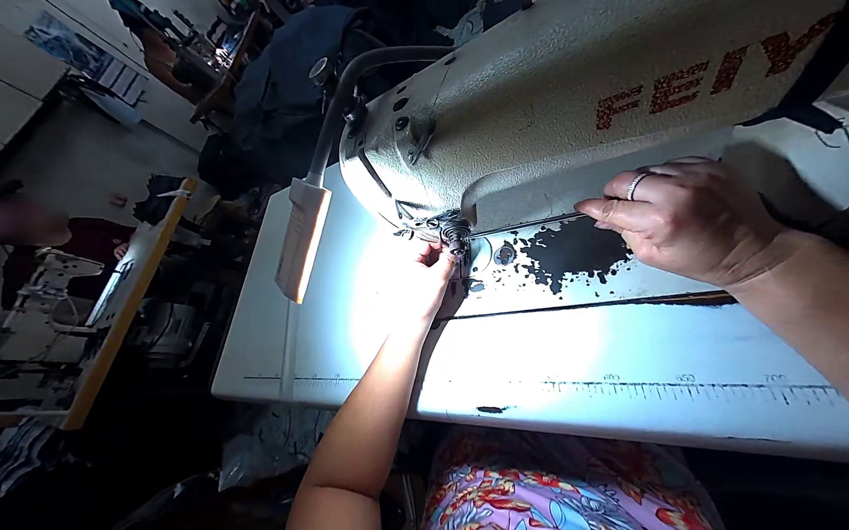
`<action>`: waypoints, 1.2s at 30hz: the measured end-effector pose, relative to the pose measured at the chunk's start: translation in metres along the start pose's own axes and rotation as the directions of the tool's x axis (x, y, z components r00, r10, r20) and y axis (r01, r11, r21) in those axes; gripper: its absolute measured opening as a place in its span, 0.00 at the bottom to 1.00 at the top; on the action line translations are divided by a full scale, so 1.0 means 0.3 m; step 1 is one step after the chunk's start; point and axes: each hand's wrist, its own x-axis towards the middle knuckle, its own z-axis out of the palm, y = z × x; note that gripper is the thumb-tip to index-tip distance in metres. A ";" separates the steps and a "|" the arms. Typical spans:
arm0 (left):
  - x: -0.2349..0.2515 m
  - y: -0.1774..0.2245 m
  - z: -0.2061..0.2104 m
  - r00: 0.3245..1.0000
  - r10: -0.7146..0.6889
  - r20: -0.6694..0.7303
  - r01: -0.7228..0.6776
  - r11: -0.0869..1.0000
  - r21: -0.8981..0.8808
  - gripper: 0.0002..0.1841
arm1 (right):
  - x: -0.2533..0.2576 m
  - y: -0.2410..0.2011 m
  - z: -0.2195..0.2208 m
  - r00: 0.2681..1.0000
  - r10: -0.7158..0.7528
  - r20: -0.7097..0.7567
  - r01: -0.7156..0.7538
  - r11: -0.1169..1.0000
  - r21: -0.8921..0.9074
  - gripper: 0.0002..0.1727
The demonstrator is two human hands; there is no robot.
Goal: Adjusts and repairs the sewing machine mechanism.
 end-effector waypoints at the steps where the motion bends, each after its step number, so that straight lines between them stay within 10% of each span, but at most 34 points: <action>1: -0.002 0.002 -0.001 1.000 -0.016 -0.012 0.016 1.000 0.010 0.04 | 0.005 0.001 -0.002 1.000 0.007 -0.001 -0.007 1.000 -0.002 0.16; 17: 0.004 -0.024 0.002 0.998 0.065 0.019 -0.064 0.997 -0.047 0.05 | 0.022 -0.010 0.014 0.995 -0.007 0.100 -0.001 0.997 0.082 0.14; 27: -0.004 0.002 -0.011 0.999 0.035 0.003 -0.035 0.999 0.041 0.02 | 0.011 0.019 -0.079 0.929 0.304 0.211 -0.330 0.939 0.097 0.14; 31: -0.076 0.058 -0.058 0.997 0.059 0.049 -0.062 0.996 0.061 0.15 | 0.012 0.027 -0.097 0.869 0.358 0.341 -0.428 0.890 0.158 0.05; 36: -0.142 0.224 0.088 0.899 -0.306 0.312 0.334 0.942 -0.040 0.17 | 0.043 0.015 -0.137 0.749 0.381 0.542 -0.563 0.798 0.217 0.05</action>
